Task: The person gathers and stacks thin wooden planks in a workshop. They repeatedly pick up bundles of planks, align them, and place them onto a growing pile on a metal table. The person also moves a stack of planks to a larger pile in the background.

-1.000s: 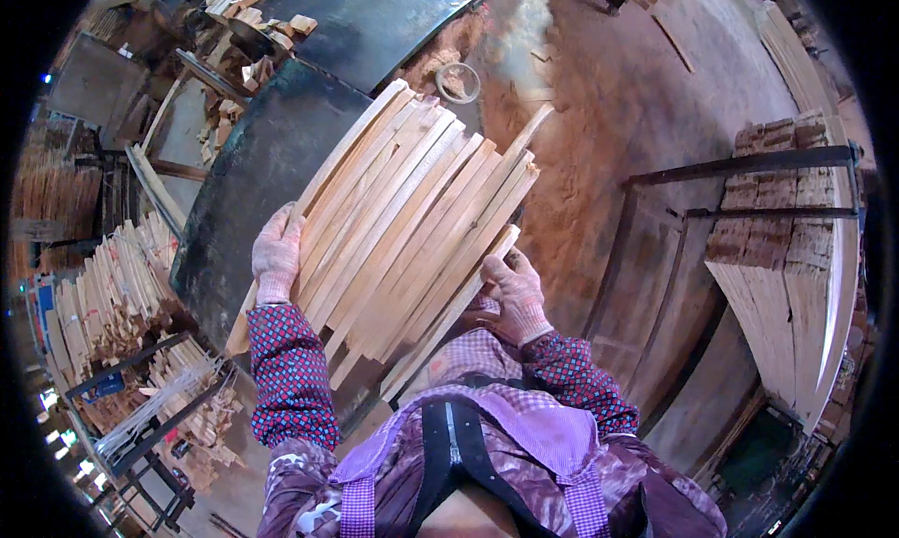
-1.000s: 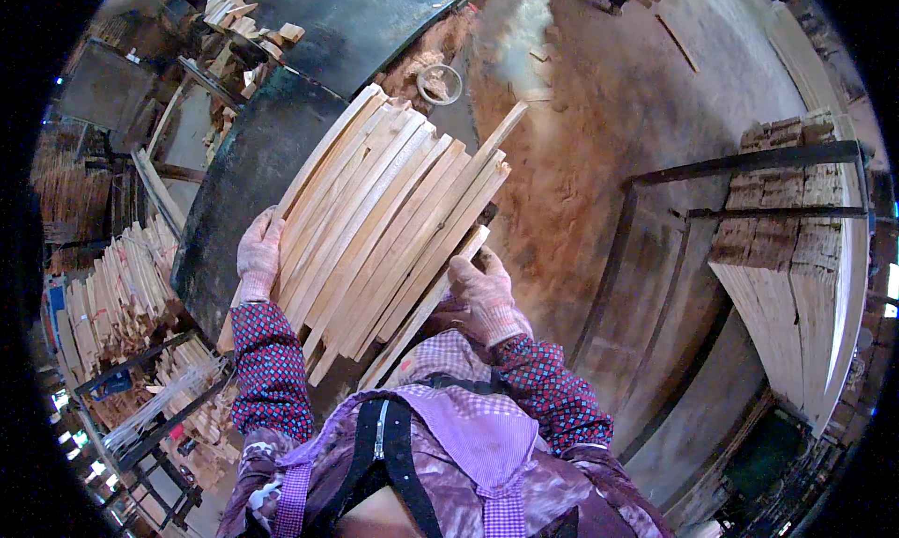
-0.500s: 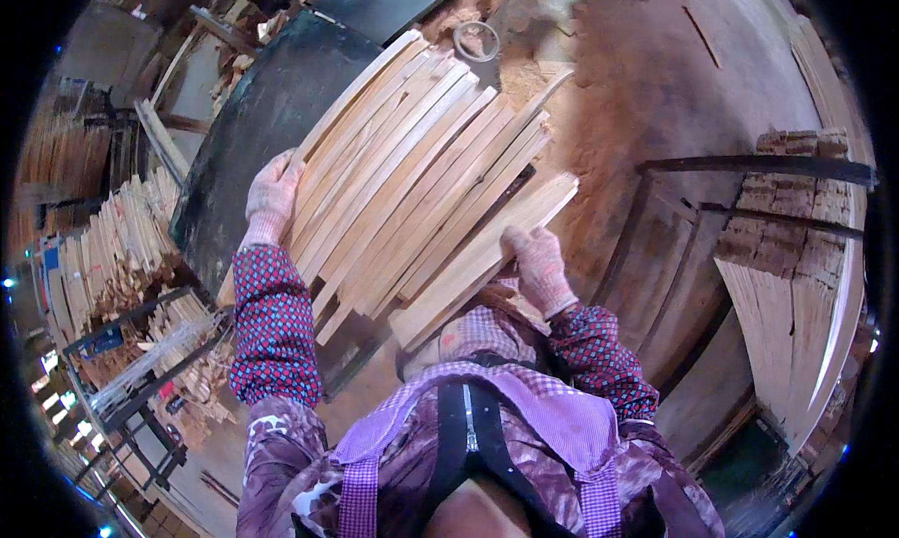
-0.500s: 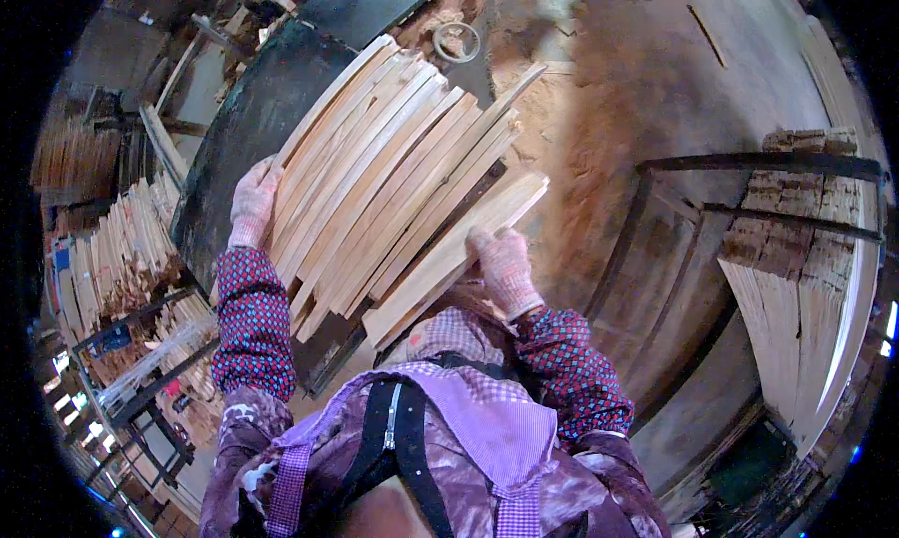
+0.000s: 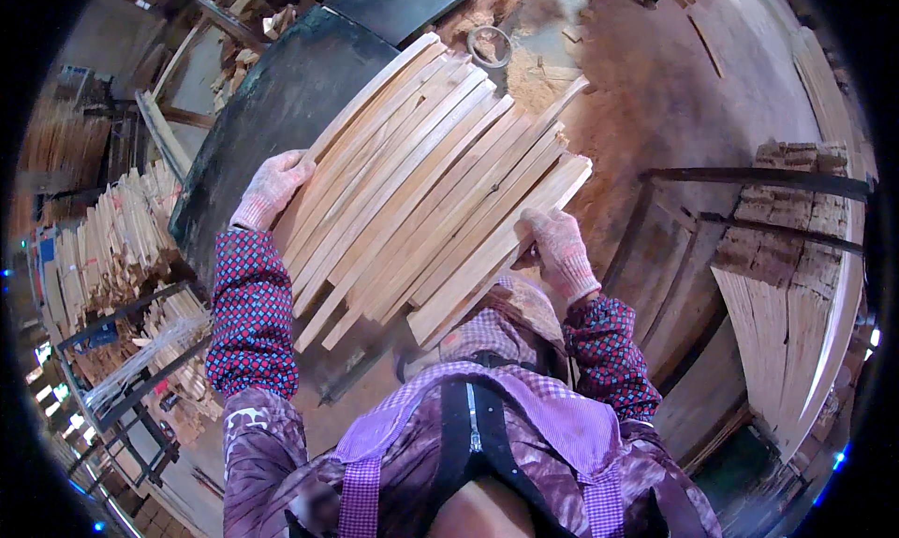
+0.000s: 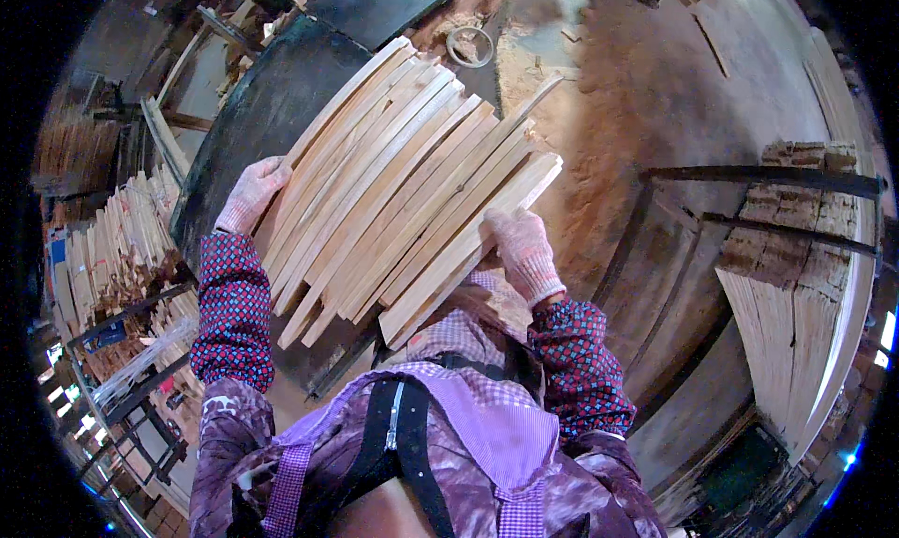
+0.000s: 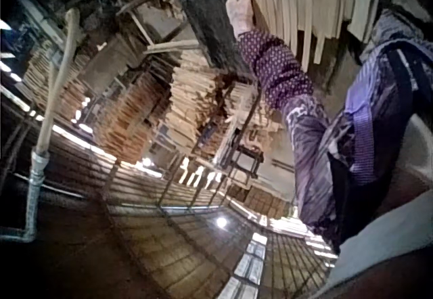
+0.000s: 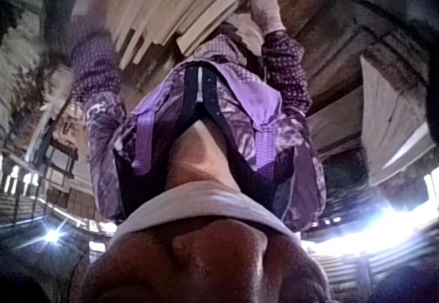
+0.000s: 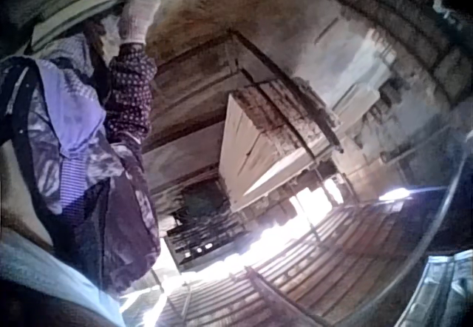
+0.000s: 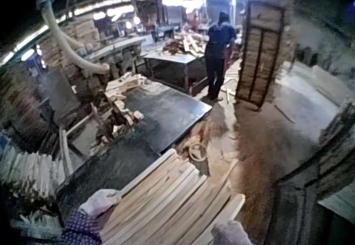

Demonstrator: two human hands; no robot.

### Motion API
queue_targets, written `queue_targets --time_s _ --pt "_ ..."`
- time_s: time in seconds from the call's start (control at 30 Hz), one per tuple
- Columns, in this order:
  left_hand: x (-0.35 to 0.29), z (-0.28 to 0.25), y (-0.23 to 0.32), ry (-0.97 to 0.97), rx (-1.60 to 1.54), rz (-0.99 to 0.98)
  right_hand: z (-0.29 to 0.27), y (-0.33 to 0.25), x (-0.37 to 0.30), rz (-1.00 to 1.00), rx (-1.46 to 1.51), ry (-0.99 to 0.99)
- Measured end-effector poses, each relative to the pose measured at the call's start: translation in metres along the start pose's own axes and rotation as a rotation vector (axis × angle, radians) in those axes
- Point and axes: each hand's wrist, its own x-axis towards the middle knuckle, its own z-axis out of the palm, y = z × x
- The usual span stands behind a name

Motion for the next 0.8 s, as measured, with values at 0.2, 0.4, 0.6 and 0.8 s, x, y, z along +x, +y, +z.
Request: queue_targets --time_s 0.2,0.4,0.6,0.8 --pt "0.028 -0.019 -0.011 -0.178 -0.020 0.195 0.016 -0.013 -0.002 0.153 -0.109 0.088" --pt "0.051 0.031 0.031 -0.037 0.206 0.113 0.025 -0.033 0.006 0.336 -0.114 0.071" --pt "0.048 0.035 0.042 0.061 0.355 0.095 0.026 -0.031 0.008 0.069 -0.363 0.018" --pt "0.051 0.021 0.033 0.043 0.250 0.037 0.027 -0.068 0.014 0.062 -0.474 -0.017"
